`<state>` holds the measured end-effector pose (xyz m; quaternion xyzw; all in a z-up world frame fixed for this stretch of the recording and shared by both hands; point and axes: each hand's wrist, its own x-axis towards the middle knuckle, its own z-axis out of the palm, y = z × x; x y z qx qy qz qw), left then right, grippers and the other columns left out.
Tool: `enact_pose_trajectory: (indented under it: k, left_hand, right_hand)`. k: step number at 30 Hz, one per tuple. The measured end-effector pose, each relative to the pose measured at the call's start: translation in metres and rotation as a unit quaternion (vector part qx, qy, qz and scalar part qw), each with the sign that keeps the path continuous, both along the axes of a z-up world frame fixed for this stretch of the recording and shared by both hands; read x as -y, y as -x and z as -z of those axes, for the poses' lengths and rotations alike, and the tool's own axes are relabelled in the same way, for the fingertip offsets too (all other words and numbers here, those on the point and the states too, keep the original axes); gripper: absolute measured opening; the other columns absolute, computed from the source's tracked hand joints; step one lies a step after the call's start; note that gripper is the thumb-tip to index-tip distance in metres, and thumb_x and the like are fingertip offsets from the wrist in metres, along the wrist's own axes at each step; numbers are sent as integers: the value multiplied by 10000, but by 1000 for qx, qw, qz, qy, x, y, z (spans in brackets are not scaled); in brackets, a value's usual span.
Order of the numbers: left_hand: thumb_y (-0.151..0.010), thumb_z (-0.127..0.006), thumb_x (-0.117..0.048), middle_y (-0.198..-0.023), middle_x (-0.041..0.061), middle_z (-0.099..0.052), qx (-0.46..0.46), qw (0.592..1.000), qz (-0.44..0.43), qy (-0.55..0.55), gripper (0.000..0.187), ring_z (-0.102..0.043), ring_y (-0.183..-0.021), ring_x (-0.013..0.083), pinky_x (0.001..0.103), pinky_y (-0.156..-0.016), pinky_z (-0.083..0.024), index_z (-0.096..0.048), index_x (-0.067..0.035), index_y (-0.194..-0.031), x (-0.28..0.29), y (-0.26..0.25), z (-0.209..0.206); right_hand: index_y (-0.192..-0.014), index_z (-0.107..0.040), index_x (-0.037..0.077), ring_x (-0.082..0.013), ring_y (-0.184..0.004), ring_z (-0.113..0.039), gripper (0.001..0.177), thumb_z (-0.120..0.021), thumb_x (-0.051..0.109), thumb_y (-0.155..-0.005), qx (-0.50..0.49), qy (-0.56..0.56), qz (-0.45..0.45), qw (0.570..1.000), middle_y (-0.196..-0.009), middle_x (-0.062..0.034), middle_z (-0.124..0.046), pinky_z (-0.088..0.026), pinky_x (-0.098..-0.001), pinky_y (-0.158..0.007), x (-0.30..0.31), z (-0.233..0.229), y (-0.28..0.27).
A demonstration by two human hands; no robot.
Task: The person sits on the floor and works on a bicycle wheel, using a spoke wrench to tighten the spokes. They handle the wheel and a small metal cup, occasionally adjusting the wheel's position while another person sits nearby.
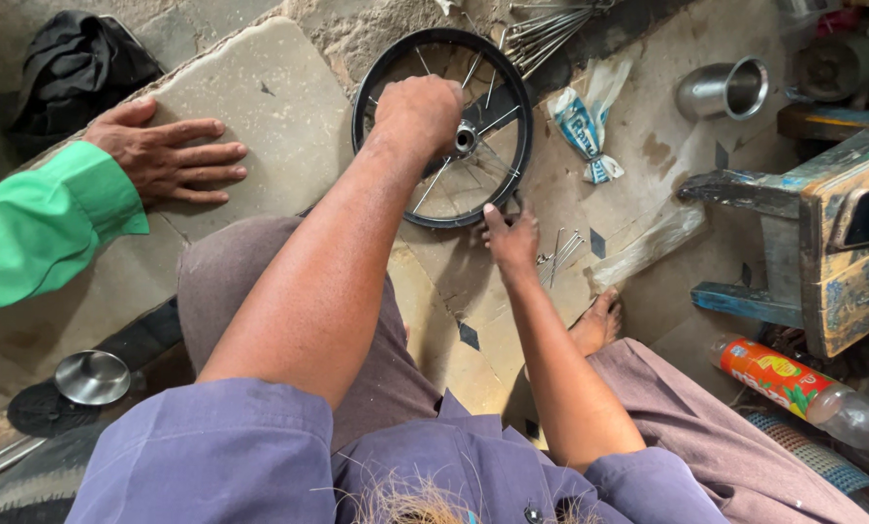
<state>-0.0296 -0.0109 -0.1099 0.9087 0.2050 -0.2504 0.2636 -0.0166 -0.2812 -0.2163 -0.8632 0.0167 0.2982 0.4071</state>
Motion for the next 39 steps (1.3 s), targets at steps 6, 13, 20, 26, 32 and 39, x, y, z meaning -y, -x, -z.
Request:
enact_pose_trajectory:
  k: [6,13,20,26,32,39]
  left_hand:
    - [-890,-715,-126,-1128,138,-736,-1,1000,8,-3,277,-722,-1057,289,438,-894,-573,-691,-94,-1163,3,1,-9]
    - [-825,-745,-97,-1186,160,-687,30,999,2,10,414,-680,-1097,321,455,-909,-557,-650,-113,-1227,5,2,7]
    - [-796,-769,-111,-1422,169,-499,84,995,53,2,587,-494,-1295,347,518,-967,-477,-605,-185,-1354,24,-5,19]
    - [-711,-852,-179,-1369,120,-529,63,995,71,13,520,-547,-1250,311,461,-909,-510,-698,-181,-1208,36,-15,39]
    - [-827,-750,-106,-1112,133,-672,188,981,49,-25,141,-729,-926,304,433,-696,-581,-794,-164,-948,48,-17,73]
    - [-655,-852,-92,-1123,139,-667,163,981,101,-13,278,-726,-938,296,405,-716,-599,-791,-141,-921,44,-18,65]
  right_hand:
    - [-1394,-510,-79,-143,-648,-670,518,-707,26,-927,-12,-70,-1,997,-908,-123,-710,-558,-245,-520,6,28,-17]
    - [-1412,-494,-45,-143,-657,-656,540,-703,57,-925,-4,-87,4,996,-893,-129,-693,-558,-256,-527,12,31,-14]
    - [-1428,-591,24,-365,-1103,-672,431,-583,308,-1104,177,41,-89,979,-1214,-250,-723,-541,-457,-941,32,38,-7]
    - [-1578,-234,52,-567,-1418,-338,1106,-822,550,-785,170,298,-295,892,-1565,-400,-229,-378,-570,-1147,42,20,3]
    - [-1630,-123,102,-585,-1454,-239,1348,-907,558,-632,104,337,-312,882,-1616,-379,-124,-331,-550,-1171,9,-14,15]
    - [-1616,-144,81,-586,-1435,-271,1363,-902,634,-628,108,349,-330,870,-1591,-400,-159,-324,-540,-1191,6,-22,14]
